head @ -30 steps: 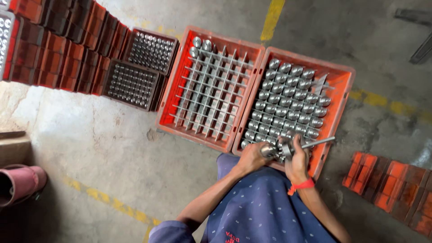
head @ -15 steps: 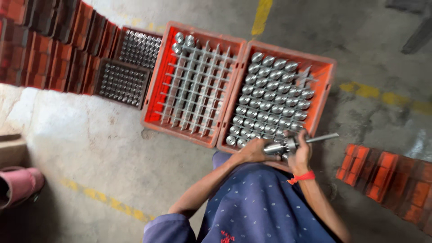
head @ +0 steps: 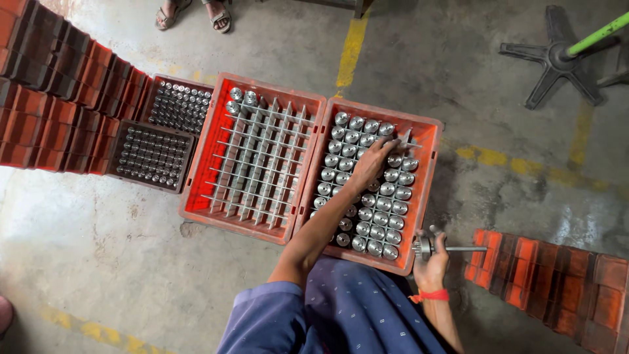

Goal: The person transfers small metal parts from one orange crate to another using both hands. They pick up the parts from the left crate and place them into the right crate, repeating this process until the left crate is empty. The person then moves the filled crate to a metal table.

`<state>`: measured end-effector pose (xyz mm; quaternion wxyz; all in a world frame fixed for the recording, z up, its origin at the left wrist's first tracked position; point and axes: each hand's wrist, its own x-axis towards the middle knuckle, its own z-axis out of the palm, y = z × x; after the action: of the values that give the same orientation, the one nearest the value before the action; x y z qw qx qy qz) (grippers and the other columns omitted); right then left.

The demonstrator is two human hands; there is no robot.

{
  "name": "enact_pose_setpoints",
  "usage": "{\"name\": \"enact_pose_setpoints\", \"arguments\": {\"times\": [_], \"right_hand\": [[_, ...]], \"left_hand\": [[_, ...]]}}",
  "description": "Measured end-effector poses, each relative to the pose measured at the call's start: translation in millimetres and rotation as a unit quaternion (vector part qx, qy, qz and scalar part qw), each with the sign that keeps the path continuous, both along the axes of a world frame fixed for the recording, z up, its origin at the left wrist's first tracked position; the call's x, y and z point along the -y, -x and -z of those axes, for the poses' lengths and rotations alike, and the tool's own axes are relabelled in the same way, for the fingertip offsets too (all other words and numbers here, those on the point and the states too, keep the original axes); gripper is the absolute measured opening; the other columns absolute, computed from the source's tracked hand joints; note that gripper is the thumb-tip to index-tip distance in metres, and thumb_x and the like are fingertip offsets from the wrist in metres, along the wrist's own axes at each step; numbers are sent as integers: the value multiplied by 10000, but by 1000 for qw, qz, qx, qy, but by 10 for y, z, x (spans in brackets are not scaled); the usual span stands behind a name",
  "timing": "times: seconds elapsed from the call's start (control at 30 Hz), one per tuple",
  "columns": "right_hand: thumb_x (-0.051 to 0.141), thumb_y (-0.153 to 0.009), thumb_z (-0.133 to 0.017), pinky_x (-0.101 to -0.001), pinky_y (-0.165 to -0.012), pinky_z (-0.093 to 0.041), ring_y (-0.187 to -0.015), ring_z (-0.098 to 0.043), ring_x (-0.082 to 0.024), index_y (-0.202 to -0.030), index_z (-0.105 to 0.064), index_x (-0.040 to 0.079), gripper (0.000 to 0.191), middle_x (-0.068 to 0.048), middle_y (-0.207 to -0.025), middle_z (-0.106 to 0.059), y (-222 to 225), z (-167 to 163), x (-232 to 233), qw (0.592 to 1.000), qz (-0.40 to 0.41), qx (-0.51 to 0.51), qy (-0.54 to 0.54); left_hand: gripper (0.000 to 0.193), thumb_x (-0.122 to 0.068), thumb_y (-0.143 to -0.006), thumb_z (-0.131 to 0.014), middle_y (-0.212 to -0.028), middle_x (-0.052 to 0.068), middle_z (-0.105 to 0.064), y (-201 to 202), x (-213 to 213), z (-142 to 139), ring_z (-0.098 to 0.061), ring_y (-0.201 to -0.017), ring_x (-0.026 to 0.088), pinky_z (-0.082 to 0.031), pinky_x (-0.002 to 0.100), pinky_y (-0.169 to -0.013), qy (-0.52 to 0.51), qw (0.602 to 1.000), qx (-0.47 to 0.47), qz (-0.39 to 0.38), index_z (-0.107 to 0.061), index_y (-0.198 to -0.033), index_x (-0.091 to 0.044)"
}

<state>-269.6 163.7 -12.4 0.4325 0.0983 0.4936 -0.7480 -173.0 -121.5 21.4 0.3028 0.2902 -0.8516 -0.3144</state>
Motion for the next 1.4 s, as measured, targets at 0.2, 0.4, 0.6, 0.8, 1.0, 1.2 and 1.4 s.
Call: {"name": "enact_pose_setpoints", "arguments": {"times": [0.2,0.4,0.6,0.8,1.0,1.2,1.4], "right_hand": [[395,-1164,-517,-322,-852,-473,-991,-655,-178,-1275,-647,103,338,-88,-1117,-726,-67,78,-85,999,-29,36,4],[408,-1179,-477,-333,-914,-481,-1138,-655,-217,-1264,-617,105,345,-84,-1153,-709,-219,122,-265,999,-50,6,1],[382,-1200,-469,-361,-938,-458,-1092,-626,-243,-1289,-622,108,326,-139,-1133,-705,-538,172,-334,998,-44,-31,-35],[315,-1178,-484,-405,-1089,-470,-1108,-666,-263,-1224,-611,77,274,-83,-1142,-707,-819,225,-213,998,-34,-47,-21],[371,-1142,-472,-364,-1016,-453,-1068,-690,-226,-1204,-630,98,322,-121,-1086,-720,-913,138,-148,996,-57,-3,-70],[318,-1097,-534,-357,-945,-483,-1040,-695,-228,-1178,-602,118,226,-33,-1083,-712,-1029,105,400,992,-108,4,-70],[342,-1108,-508,-355,-946,-527,-977,-682,-197,-1212,-629,54,329,-86,-1039,-710,-1025,-356,796,984,-174,-45,3]], "left_hand": [[285,-55,-933,-686,-1146,196,-679,-832,200,-115,-641,-1118,400,-511,469,-972,-86,985,-86,-123,-672,-1218,-44],[494,-181,-827,-759,-1376,290,-539,-2467,1266,-182,-474,-1329,488,-382,555,-1136,107,921,155,-342,-618,-1282,-48],[633,-401,-761,-799,-1528,322,-315,-3053,1972,-168,-252,-1428,502,-263,597,-1119,102,879,273,-377,-646,-1298,-103],[425,-281,-791,-871,-1478,246,-432,-2982,2144,-239,-327,-1441,418,-306,565,-1153,62,884,309,-345,-701,-1117,-69],[357,-169,-753,-910,-1255,132,-621,-3395,1605,-680,-570,-1269,298,-465,441,-1116,16,943,-101,-318,-746,-1038,-30],[295,-225,-903,-775,-785,91,-705,-2482,256,-289,-654,-644,190,-531,339,-608,-493,777,-325,-217,-662,-1046,7],[410,-204,-749,-785,-897,170,-746,-1814,-1245,-162,-746,-802,293,-579,422,-726,-296,949,2,-108,-727,-1134,-77]]}}
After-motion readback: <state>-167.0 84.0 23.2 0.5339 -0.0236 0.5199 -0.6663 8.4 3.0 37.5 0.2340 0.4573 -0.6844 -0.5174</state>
